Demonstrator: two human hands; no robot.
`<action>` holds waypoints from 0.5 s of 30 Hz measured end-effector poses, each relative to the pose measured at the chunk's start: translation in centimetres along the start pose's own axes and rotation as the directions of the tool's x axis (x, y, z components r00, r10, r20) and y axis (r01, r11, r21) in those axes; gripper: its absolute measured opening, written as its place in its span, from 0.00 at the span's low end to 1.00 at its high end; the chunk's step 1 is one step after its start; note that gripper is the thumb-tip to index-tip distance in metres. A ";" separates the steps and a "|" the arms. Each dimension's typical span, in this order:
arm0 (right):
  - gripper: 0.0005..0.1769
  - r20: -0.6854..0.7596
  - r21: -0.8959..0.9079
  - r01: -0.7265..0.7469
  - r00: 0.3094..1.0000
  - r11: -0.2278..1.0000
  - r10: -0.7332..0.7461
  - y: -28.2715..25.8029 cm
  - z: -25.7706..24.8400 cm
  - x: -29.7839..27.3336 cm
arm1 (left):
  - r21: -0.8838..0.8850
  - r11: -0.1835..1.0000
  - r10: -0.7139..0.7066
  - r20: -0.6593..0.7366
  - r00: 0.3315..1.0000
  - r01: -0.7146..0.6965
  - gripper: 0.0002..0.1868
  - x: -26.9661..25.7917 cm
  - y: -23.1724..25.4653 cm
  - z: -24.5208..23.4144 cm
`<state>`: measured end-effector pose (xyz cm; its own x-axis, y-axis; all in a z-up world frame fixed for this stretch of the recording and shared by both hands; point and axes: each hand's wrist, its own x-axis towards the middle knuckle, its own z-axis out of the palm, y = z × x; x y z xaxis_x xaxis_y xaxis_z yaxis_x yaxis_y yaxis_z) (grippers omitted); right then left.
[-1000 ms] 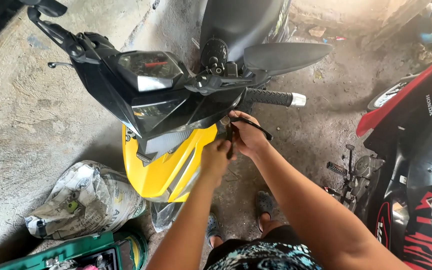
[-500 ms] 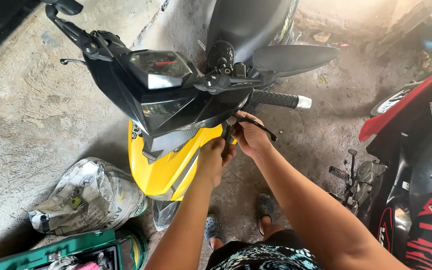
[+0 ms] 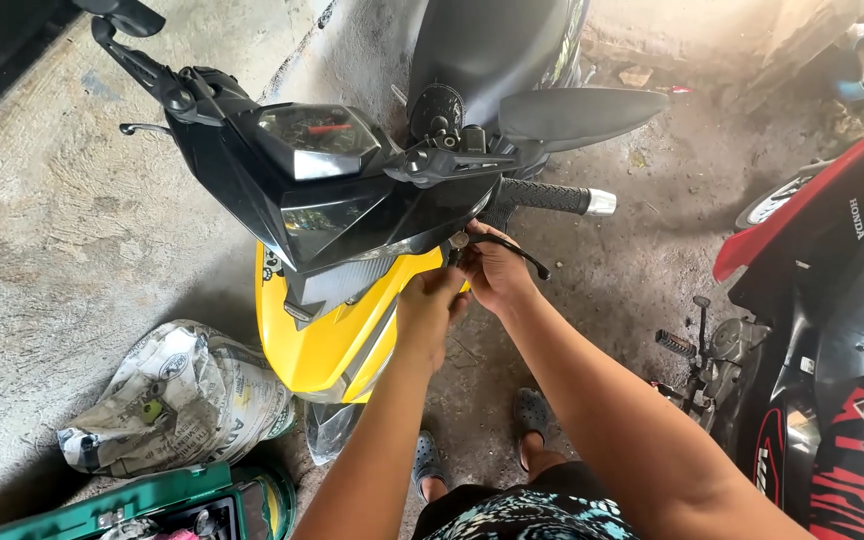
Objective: Removing screws and disassembling parts of a motorcycle front fairing using a screwdriver.
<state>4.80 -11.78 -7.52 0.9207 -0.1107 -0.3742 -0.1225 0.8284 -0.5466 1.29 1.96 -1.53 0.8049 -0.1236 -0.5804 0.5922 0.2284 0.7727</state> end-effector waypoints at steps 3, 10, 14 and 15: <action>0.09 0.056 0.053 0.020 0.998 0.998 -0.023 0.1 0.1 -0.3 | 0.349 0.927 0.148 0.001 0.989 -0.139 0.15 -0.9 0.5 0.5; 0.09 0.057 0.007 -0.046 0.997 0.999 0.046 -0.5 0.1 -1.1 | 0.248 0.969 0.014 -0.038 0.999 -0.004 0.17 -1.7 1.2 1.4; 0.08 0.060 0.007 -0.009 0.998 1.000 0.008 -0.3 -0.3 -0.3 | 0.330 0.943 0.044 -0.030 0.999 -0.032 0.17 -2.1 1.7 1.7; 0.07 0.039 0.022 0.002 0.999 1.000 -0.002 0.0 -0.5 -0.2 | 0.387 0.921 0.074 -0.031 0.997 -0.056 0.18 -2.3 1.4 1.6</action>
<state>4.39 -11.99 -7.80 0.9347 -0.0913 -0.3434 -0.1129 0.8400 -0.5307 0.30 0.99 1.32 0.8448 -0.0769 -0.5296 0.5144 -0.1562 0.8432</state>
